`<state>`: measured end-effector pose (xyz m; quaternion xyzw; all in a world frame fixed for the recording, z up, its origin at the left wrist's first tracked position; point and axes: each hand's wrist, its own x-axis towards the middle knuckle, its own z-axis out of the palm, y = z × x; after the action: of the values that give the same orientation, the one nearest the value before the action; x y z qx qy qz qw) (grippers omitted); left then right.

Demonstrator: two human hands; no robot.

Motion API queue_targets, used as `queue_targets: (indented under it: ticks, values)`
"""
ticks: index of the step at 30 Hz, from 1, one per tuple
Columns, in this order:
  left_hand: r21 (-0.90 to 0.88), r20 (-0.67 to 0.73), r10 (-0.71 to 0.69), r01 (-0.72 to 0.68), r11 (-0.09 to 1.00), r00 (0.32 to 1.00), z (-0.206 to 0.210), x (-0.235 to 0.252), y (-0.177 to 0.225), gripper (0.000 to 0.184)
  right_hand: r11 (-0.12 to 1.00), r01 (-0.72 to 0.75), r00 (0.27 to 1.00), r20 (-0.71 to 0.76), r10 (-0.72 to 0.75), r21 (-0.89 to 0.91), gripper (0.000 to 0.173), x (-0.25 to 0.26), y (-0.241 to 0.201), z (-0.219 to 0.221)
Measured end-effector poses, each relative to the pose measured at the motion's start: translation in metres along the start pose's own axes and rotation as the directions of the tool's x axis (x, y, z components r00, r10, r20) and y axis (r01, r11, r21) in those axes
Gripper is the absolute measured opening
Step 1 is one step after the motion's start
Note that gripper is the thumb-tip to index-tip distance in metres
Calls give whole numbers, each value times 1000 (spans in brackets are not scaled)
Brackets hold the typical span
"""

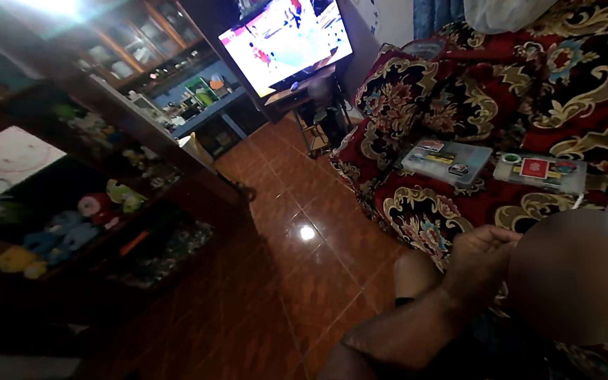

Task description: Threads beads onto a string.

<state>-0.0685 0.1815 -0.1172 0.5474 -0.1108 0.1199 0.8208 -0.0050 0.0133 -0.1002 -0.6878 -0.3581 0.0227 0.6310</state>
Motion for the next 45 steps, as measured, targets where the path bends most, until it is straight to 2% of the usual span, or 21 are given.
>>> queue_targets:
  ticks: [45]
  values:
    - [-26,-23,-31,31,999,999,-6,-4,-9,13,999,-47,999,7,47,17,10,-3,16,5]
